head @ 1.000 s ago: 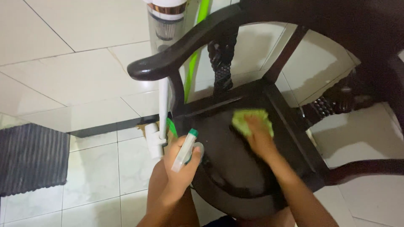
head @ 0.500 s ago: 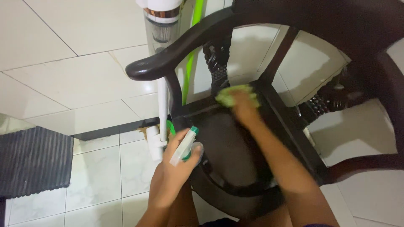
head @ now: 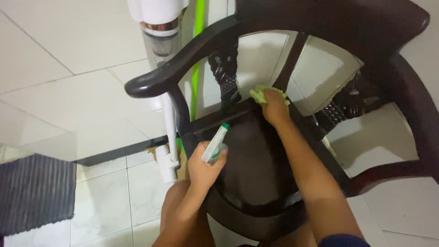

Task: Cleaning a wooden chair using a spray bottle and a cloth while sitting on the floor.

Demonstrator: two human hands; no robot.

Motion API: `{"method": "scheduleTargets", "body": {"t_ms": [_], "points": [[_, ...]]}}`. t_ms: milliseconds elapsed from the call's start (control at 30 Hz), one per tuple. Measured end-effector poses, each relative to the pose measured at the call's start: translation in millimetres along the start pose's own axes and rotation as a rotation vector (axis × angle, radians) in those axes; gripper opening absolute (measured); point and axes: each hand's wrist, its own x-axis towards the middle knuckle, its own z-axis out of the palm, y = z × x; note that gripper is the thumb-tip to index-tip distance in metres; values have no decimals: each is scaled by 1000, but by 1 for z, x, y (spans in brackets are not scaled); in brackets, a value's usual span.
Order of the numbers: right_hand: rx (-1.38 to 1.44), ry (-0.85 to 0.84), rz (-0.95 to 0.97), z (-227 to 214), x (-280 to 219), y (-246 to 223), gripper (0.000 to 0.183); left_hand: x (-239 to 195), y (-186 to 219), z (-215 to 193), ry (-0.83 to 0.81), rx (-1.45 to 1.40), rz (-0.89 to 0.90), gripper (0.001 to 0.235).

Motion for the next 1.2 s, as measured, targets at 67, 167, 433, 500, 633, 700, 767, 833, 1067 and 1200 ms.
{"method": "scheduleTargets", "body": {"t_ms": [67, 167, 433, 500, 633, 700, 767, 833, 1067, 1200], "points": [[25, -12, 70, -22, -20, -28, 42, 4, 0, 1, 8, -11, 28, 41], [-62, -100, 121, -75, -77, -70, 44, 0, 2, 0, 3, -40, 33, 40], [-375, -88, 34, -78, -73, -20, 53, 4, 10, 33, -21, -41, 71, 39], [-480, -1, 39, -48, -43, 17, 54, 9, 26, 47, -212, -152, 85, 46], [-498, -12, 95, -48, -32, 13, 50, 10, 27, 61, -282, -253, 175, 42], [-699, -183, 12, -64, -52, -5, 54, 11, 26, 58, -269, -252, 172, 36], [-599, -210, -4, -96, -87, -46, 51, 8, 34, 54, -266, -259, 189, 34], [-496, -228, -23, -128, -115, -88, 47, 10, 38, 53, -257, -264, 213, 33], [-328, -182, 21, -120, -109, -73, 54, 16, 39, 60, -288, -246, 225, 32], [-232, -3, -134, -35, -48, 31, 48, 10, 42, 64, -222, -196, 263, 28]]}}
